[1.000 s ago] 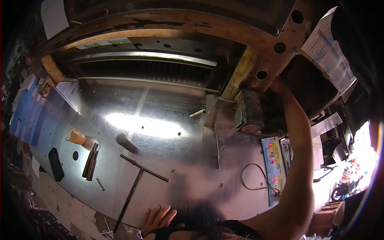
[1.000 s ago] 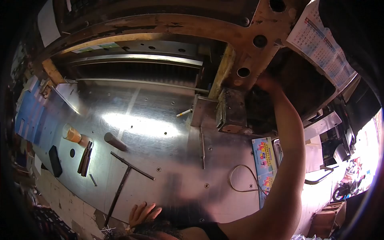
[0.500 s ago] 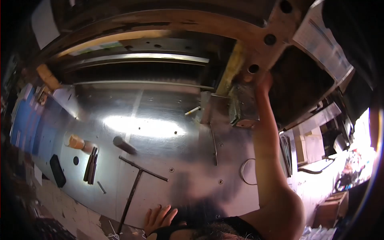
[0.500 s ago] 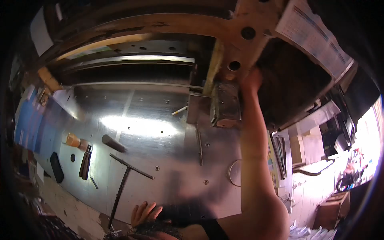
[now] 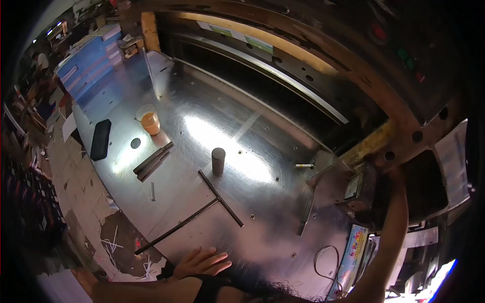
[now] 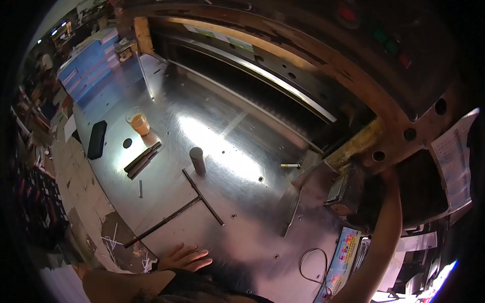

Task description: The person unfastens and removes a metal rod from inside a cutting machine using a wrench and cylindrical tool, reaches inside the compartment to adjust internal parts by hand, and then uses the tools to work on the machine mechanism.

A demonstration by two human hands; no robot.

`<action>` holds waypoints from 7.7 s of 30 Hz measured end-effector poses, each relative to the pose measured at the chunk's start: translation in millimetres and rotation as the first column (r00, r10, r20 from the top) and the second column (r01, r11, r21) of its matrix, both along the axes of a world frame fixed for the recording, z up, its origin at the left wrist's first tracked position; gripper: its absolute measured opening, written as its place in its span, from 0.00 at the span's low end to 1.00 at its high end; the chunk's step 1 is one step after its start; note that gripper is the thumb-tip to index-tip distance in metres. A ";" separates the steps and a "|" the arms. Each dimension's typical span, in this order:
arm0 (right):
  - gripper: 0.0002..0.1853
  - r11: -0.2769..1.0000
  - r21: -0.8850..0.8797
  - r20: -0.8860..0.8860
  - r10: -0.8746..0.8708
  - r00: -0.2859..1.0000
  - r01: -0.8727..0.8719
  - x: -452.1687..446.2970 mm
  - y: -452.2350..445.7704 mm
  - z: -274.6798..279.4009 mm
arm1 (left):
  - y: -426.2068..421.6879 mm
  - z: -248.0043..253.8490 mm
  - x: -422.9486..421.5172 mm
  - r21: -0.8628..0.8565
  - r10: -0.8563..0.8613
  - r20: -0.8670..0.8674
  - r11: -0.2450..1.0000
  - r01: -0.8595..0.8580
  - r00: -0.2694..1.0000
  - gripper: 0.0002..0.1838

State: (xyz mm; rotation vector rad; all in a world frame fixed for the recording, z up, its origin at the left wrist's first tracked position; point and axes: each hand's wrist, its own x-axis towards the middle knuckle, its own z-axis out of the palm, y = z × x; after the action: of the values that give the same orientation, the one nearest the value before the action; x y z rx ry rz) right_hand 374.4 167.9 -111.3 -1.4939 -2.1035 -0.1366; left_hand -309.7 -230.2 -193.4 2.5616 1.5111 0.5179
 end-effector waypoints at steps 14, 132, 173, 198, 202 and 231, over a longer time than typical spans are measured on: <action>0.20 0.679 0.304 -0.184 -0.646 0.740 0.668 -1.1 24.6 -66.3 | -5.3 -0.9 5.3 -0.023 0.051 0.030 0.998 -0.050 0.998 0.24; 0.31 0.758 0.416 -0.401 -0.343 0.849 0.503 -132.1 -117.8 35.3 | 18.9 -46.8 -3.7 0.337 -0.226 0.110 0.925 0.177 0.968 0.31; 0.32 0.911 -0.033 -0.317 -0.399 0.861 0.410 -53.3 -95.9 0.0 | 15.2 -22.6 17.5 0.468 -0.214 0.093 0.871 0.147 0.972 0.26; 0.32 0.858 0.101 -0.211 -0.477 0.854 0.504 -69.9 -101.0 -9.2 | 20.7 -33.5 16.5 0.511 -0.194 0.099 0.852 0.117 0.976 0.06; 0.35 0.906 -0.109 -0.346 -0.419 0.839 0.408 -60.7 -103.5 11.9 | 20.9 -30.5 20.7 0.519 -0.178 0.097 0.849 0.102 0.979 0.07; 0.35 0.851 -0.126 -0.239 -0.524 0.818 0.509 -82.6 -106.6 25.2 | 15.7 -38.3 11.9 0.471 -0.118 0.037 0.878 0.087 0.992 0.08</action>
State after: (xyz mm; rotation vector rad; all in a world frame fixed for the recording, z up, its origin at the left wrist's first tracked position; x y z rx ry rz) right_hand 291.8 61.3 -86.1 -1.9712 -1.4591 -0.0704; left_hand -297.8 -214.5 -231.7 2.9154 1.3480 1.0584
